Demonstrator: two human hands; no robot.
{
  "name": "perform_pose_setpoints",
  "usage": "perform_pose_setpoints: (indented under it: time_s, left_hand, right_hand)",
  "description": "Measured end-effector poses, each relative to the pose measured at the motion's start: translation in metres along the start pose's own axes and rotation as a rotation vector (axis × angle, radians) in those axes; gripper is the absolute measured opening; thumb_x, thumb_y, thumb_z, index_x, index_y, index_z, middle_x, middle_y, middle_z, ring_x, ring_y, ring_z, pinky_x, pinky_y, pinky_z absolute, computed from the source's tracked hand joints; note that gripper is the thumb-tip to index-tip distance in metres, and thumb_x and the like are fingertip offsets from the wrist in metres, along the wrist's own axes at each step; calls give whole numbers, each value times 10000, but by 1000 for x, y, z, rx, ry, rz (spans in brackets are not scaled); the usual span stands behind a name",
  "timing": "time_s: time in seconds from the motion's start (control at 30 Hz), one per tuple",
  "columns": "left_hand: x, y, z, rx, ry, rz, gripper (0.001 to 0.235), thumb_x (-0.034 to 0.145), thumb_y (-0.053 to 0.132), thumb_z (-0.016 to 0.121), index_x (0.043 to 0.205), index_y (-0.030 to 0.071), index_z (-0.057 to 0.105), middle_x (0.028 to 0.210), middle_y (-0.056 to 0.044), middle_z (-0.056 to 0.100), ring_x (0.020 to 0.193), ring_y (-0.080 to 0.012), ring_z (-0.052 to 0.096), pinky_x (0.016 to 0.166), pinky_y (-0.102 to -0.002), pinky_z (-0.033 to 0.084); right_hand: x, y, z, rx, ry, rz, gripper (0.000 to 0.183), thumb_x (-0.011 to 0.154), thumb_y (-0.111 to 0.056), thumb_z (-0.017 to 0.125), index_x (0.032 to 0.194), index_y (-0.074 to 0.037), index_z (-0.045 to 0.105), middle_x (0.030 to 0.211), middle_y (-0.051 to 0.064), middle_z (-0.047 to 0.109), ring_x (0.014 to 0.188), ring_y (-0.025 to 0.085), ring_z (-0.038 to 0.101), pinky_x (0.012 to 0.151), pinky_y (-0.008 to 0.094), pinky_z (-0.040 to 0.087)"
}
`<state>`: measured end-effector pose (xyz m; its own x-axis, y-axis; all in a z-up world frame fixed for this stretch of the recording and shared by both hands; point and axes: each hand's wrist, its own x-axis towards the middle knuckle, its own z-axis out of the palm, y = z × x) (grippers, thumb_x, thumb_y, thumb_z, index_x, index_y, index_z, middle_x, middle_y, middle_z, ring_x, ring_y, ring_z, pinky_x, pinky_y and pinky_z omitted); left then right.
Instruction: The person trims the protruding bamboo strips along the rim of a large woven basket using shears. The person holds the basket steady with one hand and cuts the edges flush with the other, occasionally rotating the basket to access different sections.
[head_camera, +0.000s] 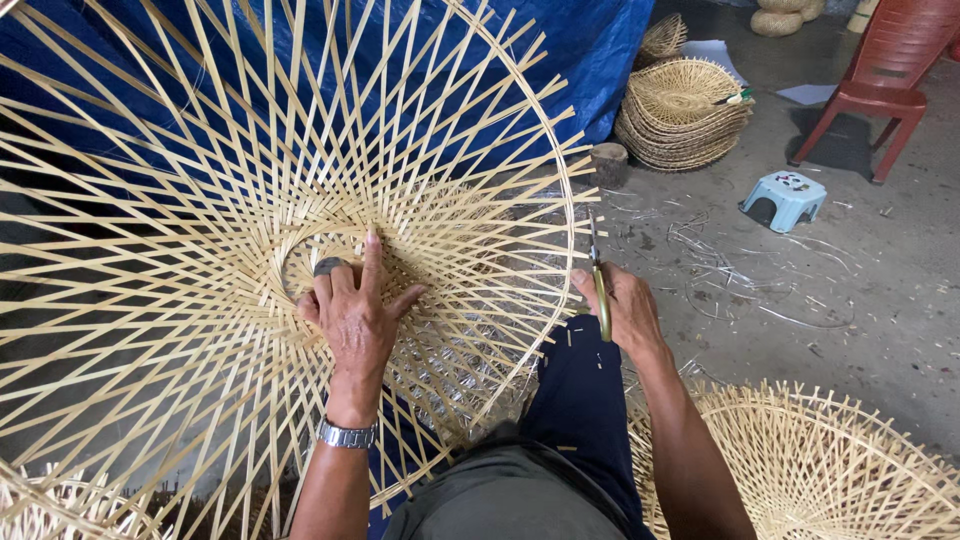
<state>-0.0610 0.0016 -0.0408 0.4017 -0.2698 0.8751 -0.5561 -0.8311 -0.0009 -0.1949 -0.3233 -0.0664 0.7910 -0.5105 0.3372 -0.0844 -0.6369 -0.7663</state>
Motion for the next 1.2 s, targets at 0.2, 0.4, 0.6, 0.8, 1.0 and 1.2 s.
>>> perform_pose_setpoints:
  time_s: [0.2,0.4,0.6,0.8,1.0,1.2]
  left_hand:
    - [-5,2,-2,24,-26,-15,982,755,659,810,1565,201,498,934,-32,537,938,-244,479,872,-481,277]
    - [1,-3,4,57,-10,-10,972,747,695,806,1535,201,525,914,-47,517,914,-246,463,856,-473,293]
    - [20,-18,6,19,23,33,985,737,689,817,1546,199,540,918,-48,502,908,-248,461,842,-462,281]
    - [33,-29,4,62,46,106,905,818,605,831,1586,237,524,981,-35,512,987,-245,481,880,-445,288]
    - [34,-34,11,-34,-2,129,942,792,593,842,1608,225,549,1017,-72,537,978,-274,465,918,-437,333]
    - [15,-46,23,56,-21,150,950,786,618,871,1599,246,550,980,-67,563,958,-241,483,926,-418,325]
  right_hand:
    - [-3,-1,1,23,33,20,636,888,-658,580,689,-60,663,514,55,597,464,181,624,457,337,483]
    - [-12,5,13,214,115,-35,552,896,-527,663,643,-37,634,472,37,573,384,123,575,358,291,471]
    - [-20,20,7,216,68,29,480,907,-504,653,766,-46,661,607,52,639,544,143,648,486,306,512]
    - [-3,22,0,190,9,26,497,937,-546,554,879,-62,652,700,50,658,641,149,658,605,309,537]
    - [-10,37,6,363,-26,-62,506,918,-543,577,905,-45,664,682,55,647,617,157,635,570,324,510]
    - [-31,53,20,436,-50,-2,569,962,-562,550,854,-13,654,653,77,640,591,170,648,536,338,512]
